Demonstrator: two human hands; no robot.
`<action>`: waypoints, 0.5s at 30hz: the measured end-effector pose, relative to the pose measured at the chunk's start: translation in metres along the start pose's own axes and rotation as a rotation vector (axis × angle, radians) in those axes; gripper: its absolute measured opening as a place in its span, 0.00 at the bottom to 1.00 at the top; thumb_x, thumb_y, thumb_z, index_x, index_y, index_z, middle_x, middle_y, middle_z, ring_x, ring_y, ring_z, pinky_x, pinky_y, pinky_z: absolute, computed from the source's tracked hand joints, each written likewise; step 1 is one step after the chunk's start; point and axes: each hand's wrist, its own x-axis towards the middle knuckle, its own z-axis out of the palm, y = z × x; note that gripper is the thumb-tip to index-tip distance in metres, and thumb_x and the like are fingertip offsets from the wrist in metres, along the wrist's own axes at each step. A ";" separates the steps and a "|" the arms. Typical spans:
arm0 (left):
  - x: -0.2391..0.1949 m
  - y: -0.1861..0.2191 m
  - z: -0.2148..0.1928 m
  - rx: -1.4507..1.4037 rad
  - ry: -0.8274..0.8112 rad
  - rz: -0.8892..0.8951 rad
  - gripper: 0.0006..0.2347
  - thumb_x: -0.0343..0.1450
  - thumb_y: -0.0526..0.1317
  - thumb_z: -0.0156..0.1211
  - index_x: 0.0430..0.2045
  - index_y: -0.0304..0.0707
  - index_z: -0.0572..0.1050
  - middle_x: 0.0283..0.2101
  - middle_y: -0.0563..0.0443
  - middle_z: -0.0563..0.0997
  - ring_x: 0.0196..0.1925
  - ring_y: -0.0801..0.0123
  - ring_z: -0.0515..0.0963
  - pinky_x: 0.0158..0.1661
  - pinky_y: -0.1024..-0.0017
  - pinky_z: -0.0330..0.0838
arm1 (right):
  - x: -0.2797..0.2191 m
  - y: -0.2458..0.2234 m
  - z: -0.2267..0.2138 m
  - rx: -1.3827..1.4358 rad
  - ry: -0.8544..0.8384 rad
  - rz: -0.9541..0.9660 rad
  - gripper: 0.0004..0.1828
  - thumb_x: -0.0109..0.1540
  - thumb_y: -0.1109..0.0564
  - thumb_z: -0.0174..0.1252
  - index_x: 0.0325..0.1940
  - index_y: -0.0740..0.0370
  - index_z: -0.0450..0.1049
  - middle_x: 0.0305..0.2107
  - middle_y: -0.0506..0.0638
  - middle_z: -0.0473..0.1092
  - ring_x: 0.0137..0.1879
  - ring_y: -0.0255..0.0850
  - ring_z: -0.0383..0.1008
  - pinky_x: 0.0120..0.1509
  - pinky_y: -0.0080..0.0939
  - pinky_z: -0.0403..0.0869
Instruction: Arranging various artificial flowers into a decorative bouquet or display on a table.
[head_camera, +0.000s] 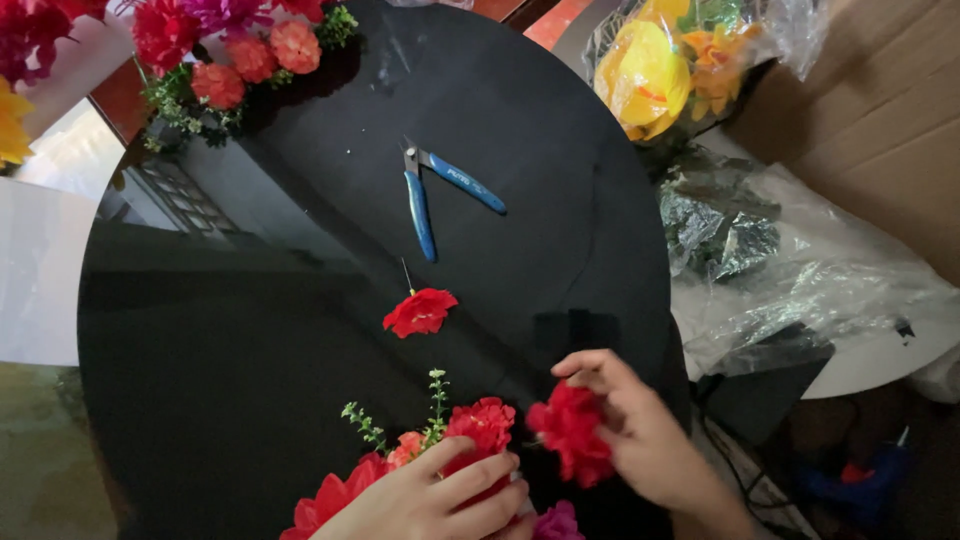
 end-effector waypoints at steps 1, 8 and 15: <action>0.000 0.000 0.003 0.072 0.058 0.010 0.05 0.80 0.35 0.58 0.48 0.43 0.78 0.51 0.53 0.80 0.61 0.61 0.77 0.56 0.59 0.73 | 0.001 0.005 0.003 0.020 -0.053 -0.062 0.20 0.61 0.67 0.61 0.56 0.58 0.70 0.36 0.53 0.79 0.39 0.41 0.85 0.43 0.36 0.80; 0.007 -0.006 -0.008 -0.031 0.009 0.033 0.05 0.79 0.32 0.60 0.46 0.42 0.77 0.48 0.49 0.78 0.57 0.54 0.78 0.54 0.54 0.72 | 0.007 -0.002 0.022 -0.135 -0.116 0.011 0.22 0.62 0.73 0.49 0.56 0.56 0.71 0.35 0.48 0.75 0.39 0.34 0.75 0.46 0.34 0.73; 0.012 -0.010 -0.006 -0.040 0.036 0.067 0.05 0.78 0.32 0.57 0.47 0.36 0.76 0.45 0.45 0.77 0.52 0.52 0.76 0.52 0.52 0.72 | 0.010 -0.014 0.033 -0.402 -0.170 -0.063 0.26 0.56 0.70 0.46 0.54 0.53 0.74 0.40 0.45 0.80 0.43 0.34 0.80 0.53 0.33 0.74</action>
